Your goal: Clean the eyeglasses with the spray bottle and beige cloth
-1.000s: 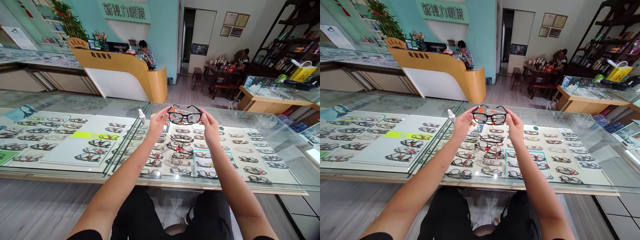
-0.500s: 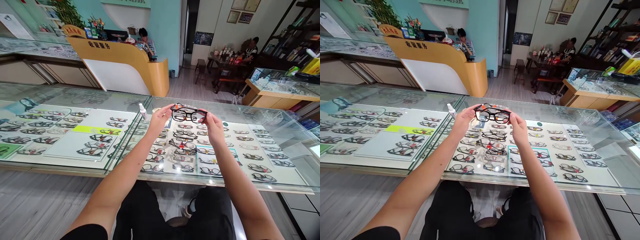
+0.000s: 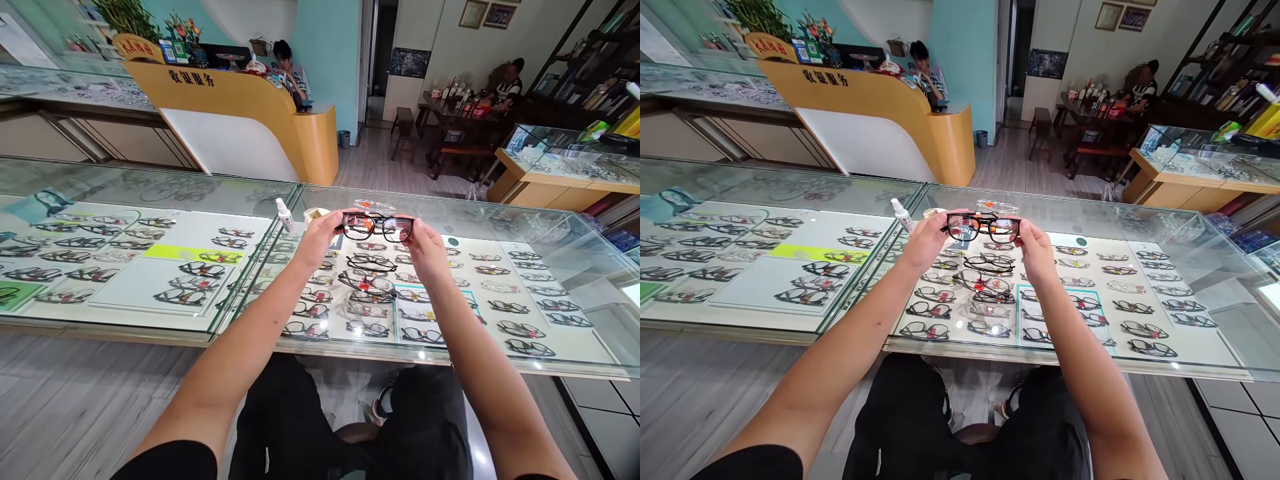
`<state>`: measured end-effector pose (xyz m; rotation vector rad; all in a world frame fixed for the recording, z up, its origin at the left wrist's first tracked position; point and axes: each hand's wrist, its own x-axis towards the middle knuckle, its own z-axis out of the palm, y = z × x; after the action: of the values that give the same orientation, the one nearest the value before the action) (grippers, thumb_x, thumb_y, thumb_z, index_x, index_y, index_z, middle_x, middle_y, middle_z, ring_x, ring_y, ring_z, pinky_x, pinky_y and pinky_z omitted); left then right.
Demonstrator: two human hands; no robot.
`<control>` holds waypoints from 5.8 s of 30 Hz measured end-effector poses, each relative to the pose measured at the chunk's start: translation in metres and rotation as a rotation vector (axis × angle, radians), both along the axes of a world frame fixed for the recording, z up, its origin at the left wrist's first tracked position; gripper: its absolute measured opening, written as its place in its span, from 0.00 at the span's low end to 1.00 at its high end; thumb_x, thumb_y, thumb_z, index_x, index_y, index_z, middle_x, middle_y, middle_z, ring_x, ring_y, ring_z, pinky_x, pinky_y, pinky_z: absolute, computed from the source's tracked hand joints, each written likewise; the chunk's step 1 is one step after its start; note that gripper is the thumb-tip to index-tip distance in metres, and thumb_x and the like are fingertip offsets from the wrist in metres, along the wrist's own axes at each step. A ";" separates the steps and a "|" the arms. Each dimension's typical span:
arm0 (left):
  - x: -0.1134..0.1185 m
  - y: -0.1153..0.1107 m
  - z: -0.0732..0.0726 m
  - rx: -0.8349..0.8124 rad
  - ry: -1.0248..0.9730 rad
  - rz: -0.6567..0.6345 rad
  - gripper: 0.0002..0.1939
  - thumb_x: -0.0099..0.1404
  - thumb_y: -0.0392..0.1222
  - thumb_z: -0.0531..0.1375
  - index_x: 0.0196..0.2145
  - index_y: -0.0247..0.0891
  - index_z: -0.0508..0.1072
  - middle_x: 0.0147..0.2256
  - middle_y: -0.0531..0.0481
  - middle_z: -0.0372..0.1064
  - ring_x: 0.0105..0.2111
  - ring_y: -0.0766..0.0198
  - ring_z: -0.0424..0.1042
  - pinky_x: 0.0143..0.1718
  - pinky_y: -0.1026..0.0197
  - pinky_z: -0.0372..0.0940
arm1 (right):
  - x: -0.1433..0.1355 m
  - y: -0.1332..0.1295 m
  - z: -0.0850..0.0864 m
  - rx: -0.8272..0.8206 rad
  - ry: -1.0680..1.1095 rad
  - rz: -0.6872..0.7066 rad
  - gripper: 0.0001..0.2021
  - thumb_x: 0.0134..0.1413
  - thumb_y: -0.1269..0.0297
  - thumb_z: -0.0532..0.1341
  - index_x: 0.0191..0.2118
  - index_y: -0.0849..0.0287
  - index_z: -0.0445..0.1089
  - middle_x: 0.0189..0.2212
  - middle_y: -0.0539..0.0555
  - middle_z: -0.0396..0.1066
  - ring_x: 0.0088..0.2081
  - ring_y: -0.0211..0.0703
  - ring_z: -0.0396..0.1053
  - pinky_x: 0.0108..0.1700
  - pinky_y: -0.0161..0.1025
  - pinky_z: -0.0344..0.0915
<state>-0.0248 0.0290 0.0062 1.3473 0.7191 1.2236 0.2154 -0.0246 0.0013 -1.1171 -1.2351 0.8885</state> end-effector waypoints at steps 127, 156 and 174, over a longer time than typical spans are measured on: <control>0.088 0.084 0.038 0.488 1.575 0.059 0.08 0.61 0.47 0.67 0.36 0.44 0.86 0.40 0.45 0.83 0.42 0.52 0.77 0.42 0.57 0.63 | 0.026 0.023 -0.008 0.169 -0.188 -0.259 0.13 0.52 0.65 0.62 0.45 0.52 0.67 0.25 0.41 0.66 0.27 0.38 0.63 0.35 0.37 0.62; 0.028 -0.014 -0.014 0.099 0.136 0.087 0.17 0.65 0.56 0.72 0.39 0.40 0.82 0.42 0.46 0.82 0.44 0.58 0.78 0.51 0.57 0.70 | -0.018 -0.004 -0.008 0.020 -0.083 0.159 0.17 0.54 0.46 0.75 0.37 0.55 0.79 0.30 0.51 0.77 0.31 0.41 0.73 0.39 0.43 0.72; 0.011 0.000 -0.008 0.213 0.567 0.082 0.15 0.68 0.55 0.68 0.36 0.41 0.81 0.41 0.48 0.83 0.43 0.54 0.78 0.50 0.51 0.67 | 0.014 -0.003 -0.002 0.077 -0.618 -0.539 0.14 0.69 0.52 0.59 0.48 0.53 0.77 0.39 0.55 0.85 0.34 0.49 0.79 0.41 0.46 0.66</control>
<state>-0.0143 0.0289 -0.0015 1.8911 1.0670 1.0017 0.2298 -0.0274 -0.0007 -1.6246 -1.3333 0.0770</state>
